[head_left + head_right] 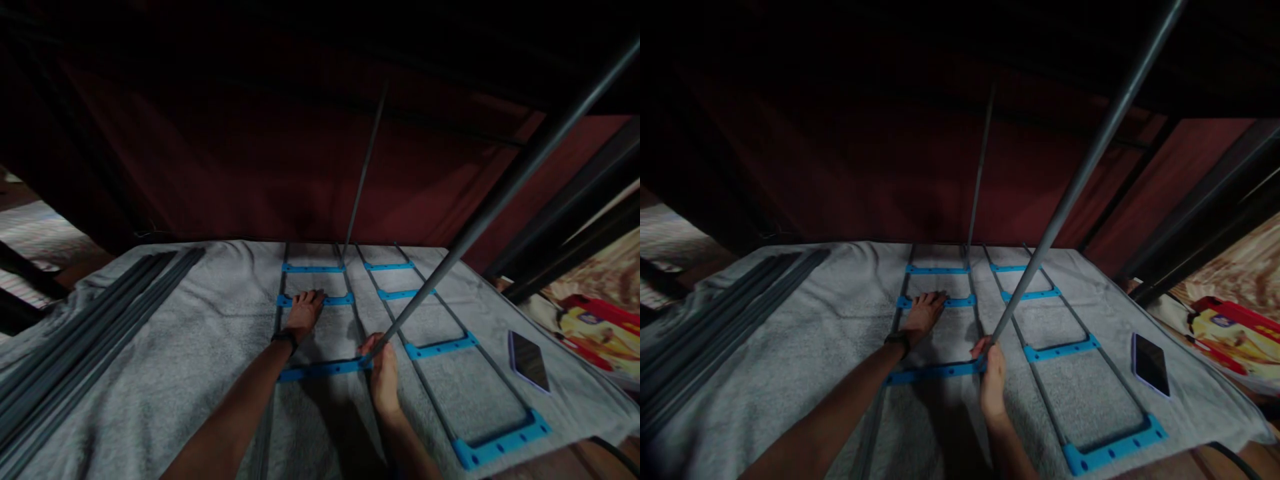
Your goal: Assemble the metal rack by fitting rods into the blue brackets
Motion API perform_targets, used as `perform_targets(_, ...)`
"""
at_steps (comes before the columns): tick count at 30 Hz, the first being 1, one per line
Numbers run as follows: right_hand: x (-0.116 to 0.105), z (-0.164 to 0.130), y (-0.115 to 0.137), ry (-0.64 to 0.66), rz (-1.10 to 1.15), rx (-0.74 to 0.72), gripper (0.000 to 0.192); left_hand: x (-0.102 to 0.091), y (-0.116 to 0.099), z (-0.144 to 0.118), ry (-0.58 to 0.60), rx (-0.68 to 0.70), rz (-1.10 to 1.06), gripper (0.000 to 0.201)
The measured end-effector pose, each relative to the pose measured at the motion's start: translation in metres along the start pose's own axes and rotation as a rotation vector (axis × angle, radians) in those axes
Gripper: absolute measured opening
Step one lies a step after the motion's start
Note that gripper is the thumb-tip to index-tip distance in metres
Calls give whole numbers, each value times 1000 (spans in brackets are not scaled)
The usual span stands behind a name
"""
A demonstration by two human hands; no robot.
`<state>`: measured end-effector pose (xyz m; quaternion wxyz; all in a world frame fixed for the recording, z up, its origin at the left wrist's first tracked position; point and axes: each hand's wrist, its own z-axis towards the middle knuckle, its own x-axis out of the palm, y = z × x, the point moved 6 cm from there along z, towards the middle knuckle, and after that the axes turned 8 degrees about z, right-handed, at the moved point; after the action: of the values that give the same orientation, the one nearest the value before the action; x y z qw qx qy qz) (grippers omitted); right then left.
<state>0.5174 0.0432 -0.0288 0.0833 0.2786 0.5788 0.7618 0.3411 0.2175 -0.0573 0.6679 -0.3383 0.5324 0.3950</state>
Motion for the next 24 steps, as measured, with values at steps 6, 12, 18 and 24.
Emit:
perform_targets(6,-3,5,-26,-134,-56,183,57,2,-2,-1,26,30,-7,43)
perform_targets(12,1,10,-28,168,11,243,54,4,-3,1,61,66,5,49)
perform_targets(18,-1,9,-28,239,78,303,51,6,-3,1,72,70,12,53)
perform_targets(24,-9,5,-35,183,-5,199,49,9,-2,3,48,67,12,53)
